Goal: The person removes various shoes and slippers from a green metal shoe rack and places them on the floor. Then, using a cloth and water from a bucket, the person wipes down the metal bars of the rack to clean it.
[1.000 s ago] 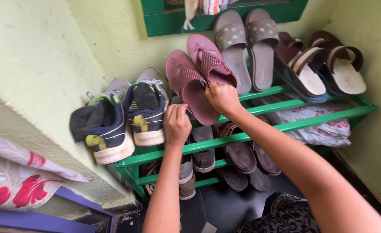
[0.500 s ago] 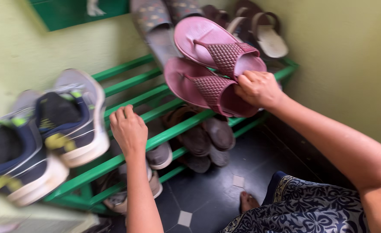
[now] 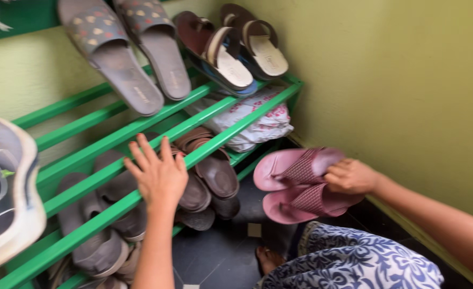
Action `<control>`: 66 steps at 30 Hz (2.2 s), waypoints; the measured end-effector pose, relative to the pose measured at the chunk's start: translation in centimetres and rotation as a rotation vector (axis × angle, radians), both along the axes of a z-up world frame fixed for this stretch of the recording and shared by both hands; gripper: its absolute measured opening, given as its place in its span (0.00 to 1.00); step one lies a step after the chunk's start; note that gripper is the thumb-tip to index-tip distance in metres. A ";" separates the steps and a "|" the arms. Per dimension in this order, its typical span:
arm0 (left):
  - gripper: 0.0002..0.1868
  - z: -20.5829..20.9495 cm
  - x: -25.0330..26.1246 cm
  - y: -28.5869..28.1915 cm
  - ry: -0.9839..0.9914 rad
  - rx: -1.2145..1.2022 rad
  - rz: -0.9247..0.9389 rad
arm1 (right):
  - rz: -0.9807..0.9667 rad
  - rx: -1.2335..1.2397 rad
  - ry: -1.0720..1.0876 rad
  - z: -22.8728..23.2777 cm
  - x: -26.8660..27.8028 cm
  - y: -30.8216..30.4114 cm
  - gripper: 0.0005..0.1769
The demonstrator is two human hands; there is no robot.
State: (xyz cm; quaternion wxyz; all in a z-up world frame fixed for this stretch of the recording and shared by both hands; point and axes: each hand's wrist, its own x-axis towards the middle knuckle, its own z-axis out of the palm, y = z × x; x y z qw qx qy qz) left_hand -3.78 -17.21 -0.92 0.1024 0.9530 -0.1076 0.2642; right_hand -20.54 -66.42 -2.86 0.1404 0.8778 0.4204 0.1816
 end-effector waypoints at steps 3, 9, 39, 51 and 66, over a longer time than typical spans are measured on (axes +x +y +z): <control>0.33 -0.3 -0.1 0.0 -0.005 -0.022 -0.017 | -0.116 0.051 0.089 -7.2 -0.2 -1.8 0.12; 0.32 -0.2 -0.3 0.1 0.024 -0.005 -0.032 | -0.540 0.162 0.316 -18.8 0.6 -3.3 0.14; 0.44 1.4 5.1 3.3 0.051 -0.110 -0.031 | -0.074 0.526 -0.368 11.6 27.3 31.0 0.15; 0.43 1.6 7.8 4.4 -0.061 -0.287 0.111 | -0.685 1.234 -0.068 12.6 40.2 38.4 0.28; 0.39 1.0 9.0 4.9 -0.034 -0.358 0.116 | -0.532 1.138 -0.283 12.7 44.8 37.2 0.17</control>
